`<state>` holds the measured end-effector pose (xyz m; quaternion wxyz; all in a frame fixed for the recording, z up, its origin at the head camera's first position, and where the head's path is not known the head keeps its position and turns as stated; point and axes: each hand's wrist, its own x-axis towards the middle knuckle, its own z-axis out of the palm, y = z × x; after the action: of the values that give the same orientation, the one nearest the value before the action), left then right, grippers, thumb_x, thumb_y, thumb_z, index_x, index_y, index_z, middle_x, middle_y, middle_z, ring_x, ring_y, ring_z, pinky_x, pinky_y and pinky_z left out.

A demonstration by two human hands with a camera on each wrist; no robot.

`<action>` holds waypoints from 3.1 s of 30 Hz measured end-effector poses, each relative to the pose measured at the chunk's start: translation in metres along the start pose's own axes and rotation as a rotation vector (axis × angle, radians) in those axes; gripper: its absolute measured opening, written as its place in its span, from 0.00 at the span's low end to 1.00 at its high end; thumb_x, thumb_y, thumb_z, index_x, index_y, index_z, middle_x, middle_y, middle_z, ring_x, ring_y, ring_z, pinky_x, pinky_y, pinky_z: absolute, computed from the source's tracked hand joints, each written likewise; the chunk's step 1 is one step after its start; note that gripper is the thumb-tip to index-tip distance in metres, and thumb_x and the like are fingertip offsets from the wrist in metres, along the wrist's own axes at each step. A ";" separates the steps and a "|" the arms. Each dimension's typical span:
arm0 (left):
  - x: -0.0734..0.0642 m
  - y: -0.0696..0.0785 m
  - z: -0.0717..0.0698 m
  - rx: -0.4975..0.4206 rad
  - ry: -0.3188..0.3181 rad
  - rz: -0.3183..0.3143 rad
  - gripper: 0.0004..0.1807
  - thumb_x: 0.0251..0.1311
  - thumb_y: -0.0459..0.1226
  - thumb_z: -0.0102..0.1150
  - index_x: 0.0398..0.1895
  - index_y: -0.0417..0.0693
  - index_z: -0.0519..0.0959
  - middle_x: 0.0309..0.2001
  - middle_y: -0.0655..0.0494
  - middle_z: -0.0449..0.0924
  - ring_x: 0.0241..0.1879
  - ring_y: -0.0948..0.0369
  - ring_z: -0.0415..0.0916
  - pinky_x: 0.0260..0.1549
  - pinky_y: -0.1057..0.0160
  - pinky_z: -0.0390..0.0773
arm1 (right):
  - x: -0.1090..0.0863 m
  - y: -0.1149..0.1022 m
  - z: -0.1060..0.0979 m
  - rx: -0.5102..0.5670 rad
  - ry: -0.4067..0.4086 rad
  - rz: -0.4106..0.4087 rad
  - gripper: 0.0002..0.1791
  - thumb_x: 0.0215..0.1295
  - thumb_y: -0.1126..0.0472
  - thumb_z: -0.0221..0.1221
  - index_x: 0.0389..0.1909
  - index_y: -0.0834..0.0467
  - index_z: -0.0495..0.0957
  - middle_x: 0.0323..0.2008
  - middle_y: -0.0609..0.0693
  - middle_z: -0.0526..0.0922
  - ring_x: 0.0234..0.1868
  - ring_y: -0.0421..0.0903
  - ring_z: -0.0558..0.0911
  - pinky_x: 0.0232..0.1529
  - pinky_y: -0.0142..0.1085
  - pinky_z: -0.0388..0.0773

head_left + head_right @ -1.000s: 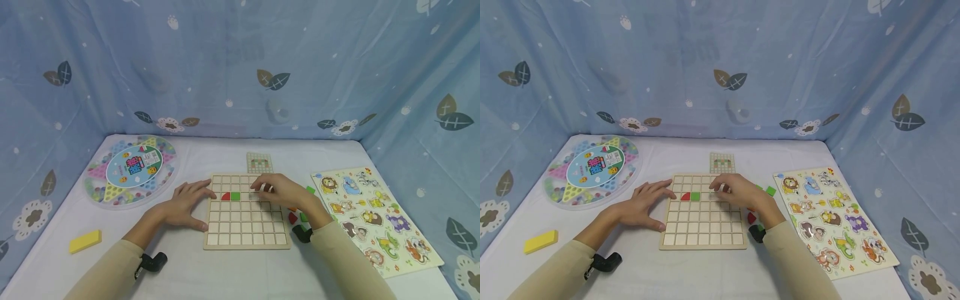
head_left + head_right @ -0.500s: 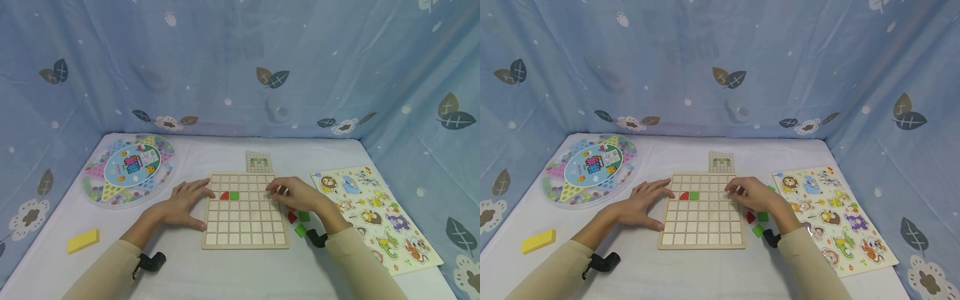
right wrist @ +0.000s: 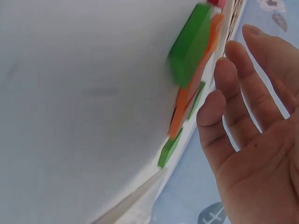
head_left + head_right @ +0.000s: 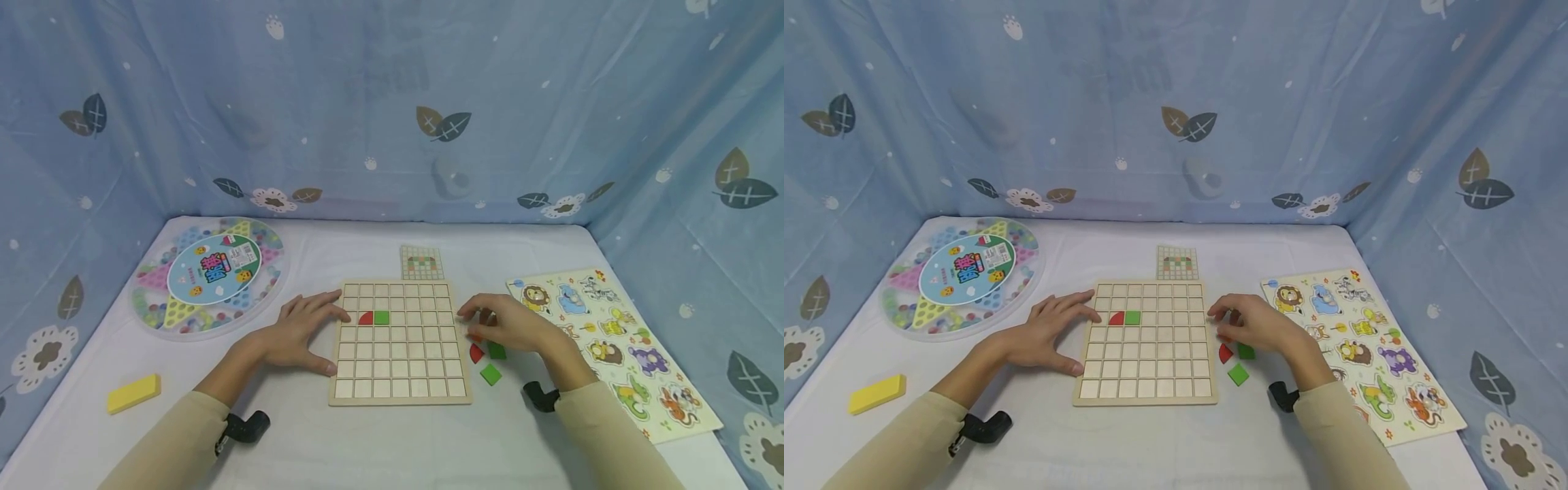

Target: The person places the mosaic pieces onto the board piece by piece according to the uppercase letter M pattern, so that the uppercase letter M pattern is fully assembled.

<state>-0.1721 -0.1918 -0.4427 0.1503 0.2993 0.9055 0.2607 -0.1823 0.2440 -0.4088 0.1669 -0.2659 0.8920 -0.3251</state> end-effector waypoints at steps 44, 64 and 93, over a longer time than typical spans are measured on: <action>0.002 0.000 0.000 -0.021 0.004 0.009 0.44 0.44 0.65 0.76 0.66 0.67 0.70 0.83 0.48 0.44 0.79 0.39 0.41 0.69 0.28 0.39 | -0.038 0.026 -0.013 -0.097 0.038 0.031 0.19 0.64 0.67 0.68 0.55 0.52 0.82 0.49 0.44 0.83 0.42 0.41 0.77 0.41 0.33 0.78; 0.003 -0.002 -0.002 0.003 -0.003 0.001 0.45 0.44 0.66 0.75 0.67 0.68 0.69 0.84 0.51 0.42 0.80 0.40 0.40 0.71 0.30 0.38 | -0.024 0.018 -0.015 0.062 0.159 -0.101 0.18 0.69 0.66 0.65 0.58 0.58 0.80 0.53 0.46 0.82 0.40 0.45 0.82 0.40 0.34 0.80; -0.001 -0.004 0.001 0.005 -0.001 -0.007 0.46 0.43 0.66 0.76 0.66 0.69 0.69 0.84 0.51 0.42 0.79 0.40 0.41 0.71 0.31 0.39 | 0.033 -0.013 0.009 0.273 0.058 -0.176 0.18 0.72 0.63 0.63 0.60 0.62 0.79 0.56 0.52 0.81 0.45 0.56 0.84 0.39 0.38 0.82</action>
<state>-0.1729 -0.1944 -0.4452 0.1507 0.2968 0.9071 0.2577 -0.2002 0.2121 -0.4112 0.1466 -0.3083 0.8174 -0.4641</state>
